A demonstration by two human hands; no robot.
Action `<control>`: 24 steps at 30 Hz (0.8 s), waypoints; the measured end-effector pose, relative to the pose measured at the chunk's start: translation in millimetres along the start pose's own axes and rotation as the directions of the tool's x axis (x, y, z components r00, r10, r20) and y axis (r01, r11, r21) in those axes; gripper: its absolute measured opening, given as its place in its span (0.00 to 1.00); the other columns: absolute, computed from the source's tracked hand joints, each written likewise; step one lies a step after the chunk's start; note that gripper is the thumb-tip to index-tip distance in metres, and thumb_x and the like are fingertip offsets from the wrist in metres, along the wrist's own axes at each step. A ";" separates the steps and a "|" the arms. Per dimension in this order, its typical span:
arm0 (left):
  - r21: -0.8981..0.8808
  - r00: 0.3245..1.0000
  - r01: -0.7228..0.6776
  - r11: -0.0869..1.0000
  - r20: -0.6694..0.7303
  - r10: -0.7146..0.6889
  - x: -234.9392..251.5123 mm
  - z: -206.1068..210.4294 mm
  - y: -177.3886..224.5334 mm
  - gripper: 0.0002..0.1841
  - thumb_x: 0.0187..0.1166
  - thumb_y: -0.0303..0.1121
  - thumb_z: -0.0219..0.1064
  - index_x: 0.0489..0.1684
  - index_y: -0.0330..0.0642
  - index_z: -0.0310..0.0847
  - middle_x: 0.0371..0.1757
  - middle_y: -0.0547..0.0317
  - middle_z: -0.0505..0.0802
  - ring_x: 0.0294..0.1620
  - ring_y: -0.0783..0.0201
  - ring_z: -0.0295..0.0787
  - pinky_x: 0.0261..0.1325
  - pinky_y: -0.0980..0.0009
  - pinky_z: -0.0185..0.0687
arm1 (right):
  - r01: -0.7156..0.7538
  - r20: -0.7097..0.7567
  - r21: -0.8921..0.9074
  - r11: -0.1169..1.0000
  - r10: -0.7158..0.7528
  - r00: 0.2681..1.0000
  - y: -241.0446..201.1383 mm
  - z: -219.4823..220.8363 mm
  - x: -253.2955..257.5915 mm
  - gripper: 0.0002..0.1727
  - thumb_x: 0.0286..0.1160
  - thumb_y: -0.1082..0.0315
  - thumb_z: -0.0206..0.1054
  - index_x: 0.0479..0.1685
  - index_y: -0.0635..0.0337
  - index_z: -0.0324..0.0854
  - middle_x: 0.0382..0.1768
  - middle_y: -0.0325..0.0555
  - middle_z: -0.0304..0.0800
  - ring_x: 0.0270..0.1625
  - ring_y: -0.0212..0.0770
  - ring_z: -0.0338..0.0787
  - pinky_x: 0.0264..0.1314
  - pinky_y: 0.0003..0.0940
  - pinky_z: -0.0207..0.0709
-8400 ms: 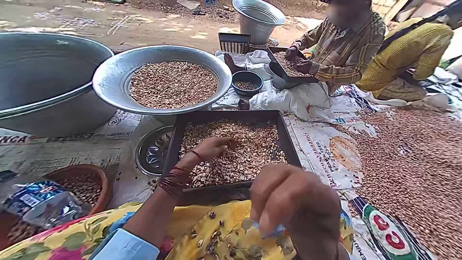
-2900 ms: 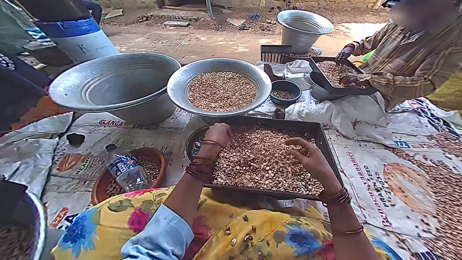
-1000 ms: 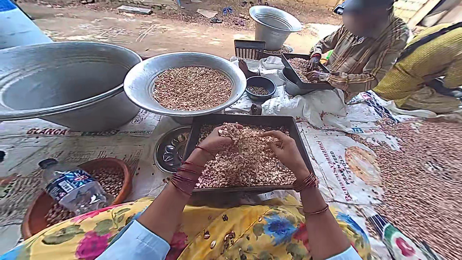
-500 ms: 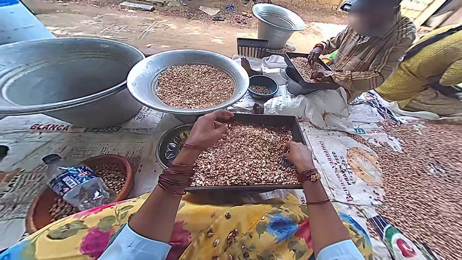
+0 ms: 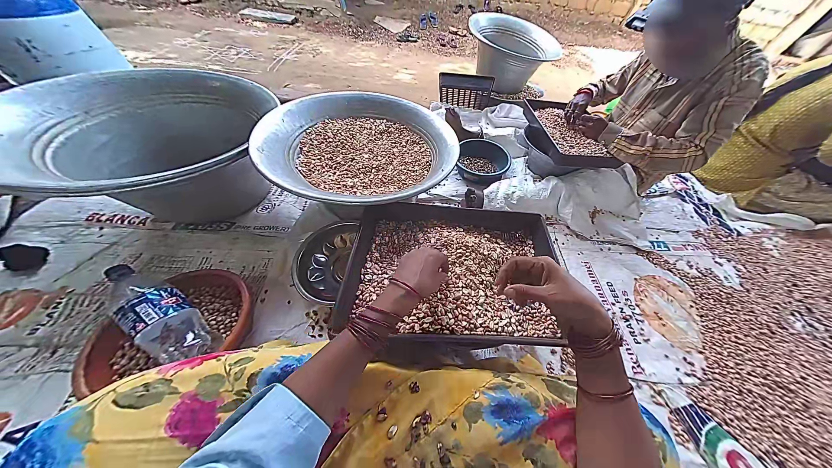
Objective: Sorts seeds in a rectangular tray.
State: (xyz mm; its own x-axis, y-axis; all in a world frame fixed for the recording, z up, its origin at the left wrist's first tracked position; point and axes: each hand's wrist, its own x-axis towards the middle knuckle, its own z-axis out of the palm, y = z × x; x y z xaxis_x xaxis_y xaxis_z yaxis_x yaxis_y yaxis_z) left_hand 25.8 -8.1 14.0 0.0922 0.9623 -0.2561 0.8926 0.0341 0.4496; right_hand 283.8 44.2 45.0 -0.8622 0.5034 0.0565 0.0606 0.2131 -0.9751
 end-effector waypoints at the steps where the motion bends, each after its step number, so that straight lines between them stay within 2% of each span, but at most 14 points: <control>1: 0.021 1.000 0.011 1.000 0.021 -0.012 1.8 3.7 0.8 0.12 0.83 0.35 0.66 0.55 0.40 0.90 0.57 0.43 0.93 0.64 0.42 0.87 0.69 0.40 0.76 | 0.021 -0.049 0.004 1.000 -0.020 0.999 -5.3 1.2 -1.2 0.06 0.76 0.73 0.69 0.47 0.57 0.86 0.39 0.26 0.93 0.31 0.19 0.87 0.35 0.17 0.83; 2: 0.033 0.999 0.018 0.999 0.034 -0.019 3.4 6.2 1.5 0.12 0.83 0.35 0.66 0.56 0.40 0.90 0.58 0.43 0.93 0.65 0.42 0.87 0.69 0.39 0.76 | -0.019 -0.121 -0.077 0.997 0.010 0.993 -7.9 0.1 -2.4 0.05 0.76 0.72 0.69 0.46 0.58 0.86 0.37 0.27 0.92 0.31 0.19 0.86 0.35 0.17 0.82; 4: 0.045 0.999 0.028 0.999 0.041 -0.030 5.1 7.9 2.9 0.13 0.84 0.34 0.65 0.56 0.39 0.90 0.58 0.42 0.92 0.66 0.41 0.86 0.70 0.39 0.75 | -0.252 -0.258 -0.354 0.901 0.165 0.952 -5.0 -6.6 -2.7 0.05 0.77 0.68 0.71 0.45 0.58 0.89 0.35 0.30 0.91 0.31 0.21 0.85 0.37 0.20 0.81; 7: 0.007 0.998 -0.017 1.000 0.064 0.017 4.0 1.3 -2.1 0.12 0.83 0.34 0.66 0.54 0.39 0.90 0.53 0.43 0.93 0.60 0.43 0.88 0.68 0.40 0.76 | -0.570 -0.341 -0.640 0.516 0.475 0.812 7.7 -13.7 4.3 0.09 0.79 0.62 0.72 0.50 0.55 0.92 0.45 0.46 0.95 0.49 0.45 0.91 0.59 0.52 0.80; 8: -0.060 0.993 -0.069 0.996 0.095 0.074 1.1 -6.2 -6.4 0.11 0.82 0.35 0.68 0.52 0.39 0.91 0.49 0.47 0.94 0.54 0.49 0.90 0.64 0.45 0.79 | -0.602 -0.347 -0.680 0.418 0.539 0.767 12.5 -13.9 7.0 0.10 0.79 0.61 0.72 0.51 0.54 0.93 0.48 0.49 0.95 0.54 0.50 0.91 0.62 0.59 0.78; 10: -0.370 0.933 -0.211 0.905 0.200 0.299 -10.5 -24.1 -19.1 0.06 0.80 0.31 0.71 0.45 0.40 0.91 0.36 0.63 0.94 0.35 0.71 0.88 0.46 0.69 0.84 | -0.618 -0.344 -0.717 0.324 0.607 0.717 17.7 -12.3 7.7 0.11 0.79 0.59 0.73 0.52 0.52 0.93 0.49 0.51 0.94 0.56 0.54 0.91 0.62 0.62 0.77; 12: -0.640 0.850 -0.165 0.750 0.293 0.437 -24.5 -42.6 -27.4 0.06 0.79 0.25 0.66 0.45 0.40 0.89 0.33 0.69 0.95 0.31 0.76 0.91 0.41 0.76 0.89 | -0.627 -0.350 -0.723 0.290 0.629 0.694 19.8 -11.8 6.0 0.14 0.77 0.58 0.74 0.55 0.52 0.91 0.51 0.54 0.94 0.57 0.57 0.90 0.62 0.63 0.77; 14: -0.554 0.889 -0.033 0.832 0.364 0.277 -35.1 -57.1 -31.5 0.07 0.82 0.26 0.66 0.50 0.37 0.87 0.31 0.63 0.94 0.27 0.73 0.91 0.36 0.75 0.88 | -0.666 -0.390 -0.707 0.238 0.655 0.647 21.4 -11.2 4.2 0.18 0.74 0.58 0.76 0.59 0.56 0.89 0.55 0.60 0.91 0.61 0.62 0.88 0.63 0.66 0.76; 15: -0.388 0.909 0.078 0.918 0.406 0.094 -35.9 -59.0 -31.9 0.10 0.83 0.30 0.68 0.55 0.35 0.86 0.33 0.56 0.94 0.27 0.69 0.90 0.37 0.71 0.87 | -0.695 -0.415 -0.694 0.190 0.684 0.601 22.3 -10.7 4.0 0.21 0.74 0.57 0.77 0.62 0.57 0.87 0.58 0.62 0.90 0.64 0.63 0.87 0.65 0.67 0.76; 17: 0.005 0.859 0.258 0.966 0.456 -0.232 -25.3 -45.4 -37.5 0.19 0.82 0.42 0.71 0.60 0.36 0.86 0.41 0.48 0.94 0.34 0.59 0.91 0.46 0.60 0.87 | -0.733 -0.454 -0.672 0.105 0.724 0.520 25.9 -8.8 3.5 0.23 0.71 0.54 0.78 0.62 0.56 0.87 0.59 0.61 0.90 0.62 0.62 0.89 0.63 0.66 0.78; 18: 0.116 0.822 0.279 0.953 0.485 -0.300 -18.2 -33.3 -40.7 0.23 0.80 0.46 0.73 0.59 0.34 0.86 0.44 0.45 0.94 0.39 0.54 0.92 0.51 0.53 0.87 | -0.735 -0.443 -0.671 0.099 0.741 0.505 27.7 -7.5 3.2 0.24 0.70 0.54 0.79 0.62 0.56 0.87 0.57 0.59 0.91 0.58 0.60 0.91 0.61 0.65 0.79; 20: 0.173 0.782 0.199 0.965 0.565 -0.263 -8.4 -11.4 -34.6 0.28 0.78 0.49 0.75 0.58 0.28 0.84 0.47 0.38 0.93 0.46 0.46 0.92 0.54 0.45 0.86 | -0.695 -0.339 -0.698 0.170 0.777 0.530 30.4 -3.0 5.9 0.26 0.69 0.54 0.80 0.63 0.58 0.84 0.57 0.60 0.90 0.59 0.60 0.89 0.62 0.65 0.77; 22: 0.183 0.805 0.095 0.978 0.565 -0.184 -4.9 3.7 -16.1 0.26 0.75 0.46 0.77 0.46 0.24 0.83 0.42 0.36 0.90 0.43 0.42 0.89 0.49 0.40 0.81 | -0.601 -0.165 -0.729 0.329 0.767 0.620 37.3 5.1 12.0 0.34 0.67 0.54 0.82 0.70 0.62 0.79 0.59 0.66 0.87 0.63 0.65 0.86 0.65 0.71 0.74; 24: 0.118 0.850 0.048 0.992 0.517 -0.102 -1.6 13.2 -0.2 0.22 0.76 0.42 0.75 0.41 0.24 0.81 0.42 0.34 0.89 0.45 0.39 0.87 0.49 0.36 0.78 | -0.511 -0.038 -0.755 0.411 0.750 0.660 42.4 16.1 23.9 0.39 0.70 0.57 0.80 0.79 0.64 0.69 0.64 0.70 0.83 0.68 0.69 0.83 0.68 0.73 0.72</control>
State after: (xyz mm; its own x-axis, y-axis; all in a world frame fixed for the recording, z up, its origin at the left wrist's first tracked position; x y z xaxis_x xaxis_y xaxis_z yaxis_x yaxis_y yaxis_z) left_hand 31.3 -13.2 3.0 0.2153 0.6746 -0.7061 0.9418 0.0477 0.3328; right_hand 257.6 51.7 1.6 -0.5043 0.5243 -0.6862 0.8452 0.4626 -0.2677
